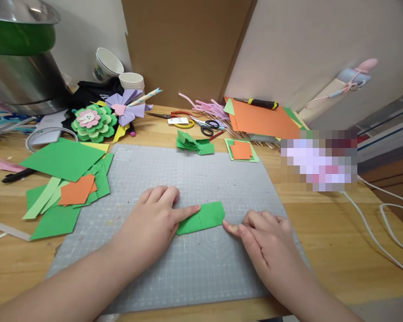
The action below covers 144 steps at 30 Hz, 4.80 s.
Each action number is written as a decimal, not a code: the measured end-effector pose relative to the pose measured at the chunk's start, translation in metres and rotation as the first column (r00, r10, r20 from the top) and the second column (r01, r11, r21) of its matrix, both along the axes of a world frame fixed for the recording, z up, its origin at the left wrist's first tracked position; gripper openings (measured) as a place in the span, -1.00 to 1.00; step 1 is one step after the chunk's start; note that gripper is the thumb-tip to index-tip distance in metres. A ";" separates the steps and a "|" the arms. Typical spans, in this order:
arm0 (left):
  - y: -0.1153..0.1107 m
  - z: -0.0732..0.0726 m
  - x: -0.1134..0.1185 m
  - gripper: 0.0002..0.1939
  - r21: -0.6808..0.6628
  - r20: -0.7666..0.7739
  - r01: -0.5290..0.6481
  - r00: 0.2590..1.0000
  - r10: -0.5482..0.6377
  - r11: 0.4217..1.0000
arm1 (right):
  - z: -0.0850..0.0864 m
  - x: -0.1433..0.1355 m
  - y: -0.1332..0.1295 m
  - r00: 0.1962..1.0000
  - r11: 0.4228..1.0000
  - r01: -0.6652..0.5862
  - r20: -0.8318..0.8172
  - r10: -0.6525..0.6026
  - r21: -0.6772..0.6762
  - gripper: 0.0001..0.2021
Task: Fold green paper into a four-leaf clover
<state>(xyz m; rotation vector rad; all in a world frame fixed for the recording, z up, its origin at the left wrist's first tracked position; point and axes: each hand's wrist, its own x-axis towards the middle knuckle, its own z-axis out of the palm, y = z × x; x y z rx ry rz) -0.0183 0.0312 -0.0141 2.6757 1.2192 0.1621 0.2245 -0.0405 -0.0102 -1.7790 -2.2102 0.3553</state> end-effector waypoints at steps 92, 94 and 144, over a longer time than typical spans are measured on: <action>-0.056 0.013 0.016 -0.75 -0.148 0.223 -0.029 0.973 0.062 0.989 | 0.009 -0.013 0.006 0.675 0.750 -0.661 0.448 0.586 0.016 -0.31; -0.061 0.008 0.012 -0.64 -0.091 0.211 -0.004 0.977 0.023 0.996 | 0.007 -0.012 0.006 0.679 0.749 -0.662 0.450 0.581 0.033 -0.33; -0.050 0.023 0.020 -0.77 -0.069 0.230 -0.048 0.971 0.063 0.996 | 0.010 -0.023 0.023 0.701 0.720 -0.684 0.381 0.603 0.119 -0.55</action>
